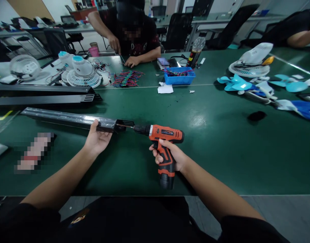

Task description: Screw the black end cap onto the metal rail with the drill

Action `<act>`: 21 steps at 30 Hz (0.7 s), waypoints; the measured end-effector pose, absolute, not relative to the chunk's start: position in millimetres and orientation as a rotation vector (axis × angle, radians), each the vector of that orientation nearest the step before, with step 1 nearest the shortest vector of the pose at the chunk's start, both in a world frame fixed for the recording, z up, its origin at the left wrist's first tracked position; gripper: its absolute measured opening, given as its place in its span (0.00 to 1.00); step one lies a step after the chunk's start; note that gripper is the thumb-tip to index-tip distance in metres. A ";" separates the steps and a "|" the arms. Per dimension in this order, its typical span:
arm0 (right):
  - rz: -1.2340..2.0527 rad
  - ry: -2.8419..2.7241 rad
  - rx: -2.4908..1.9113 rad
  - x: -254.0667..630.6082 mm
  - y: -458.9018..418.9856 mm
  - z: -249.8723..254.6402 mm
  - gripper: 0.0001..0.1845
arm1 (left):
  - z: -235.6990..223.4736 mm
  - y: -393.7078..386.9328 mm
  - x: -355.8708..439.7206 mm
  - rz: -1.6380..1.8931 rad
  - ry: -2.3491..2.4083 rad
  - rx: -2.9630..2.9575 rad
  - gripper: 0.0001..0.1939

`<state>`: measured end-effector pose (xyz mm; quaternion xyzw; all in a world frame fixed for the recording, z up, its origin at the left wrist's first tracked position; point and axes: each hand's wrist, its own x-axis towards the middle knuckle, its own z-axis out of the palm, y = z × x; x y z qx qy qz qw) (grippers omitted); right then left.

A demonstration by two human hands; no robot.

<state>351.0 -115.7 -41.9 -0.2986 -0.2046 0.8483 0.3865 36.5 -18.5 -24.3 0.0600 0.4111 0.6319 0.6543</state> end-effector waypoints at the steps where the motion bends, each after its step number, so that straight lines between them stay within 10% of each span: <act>1: 2.171 -0.529 -0.729 352.0 -115.5 -42.8 0.19 | -23.7 -18.9 36.7 1.430 0.932 0.136 0.14; 21: 2.221 -0.634 -0.498 354.8 -117.2 -50.6 0.21 | -21.9 -22.6 37.8 1.430 0.929 0.126 0.17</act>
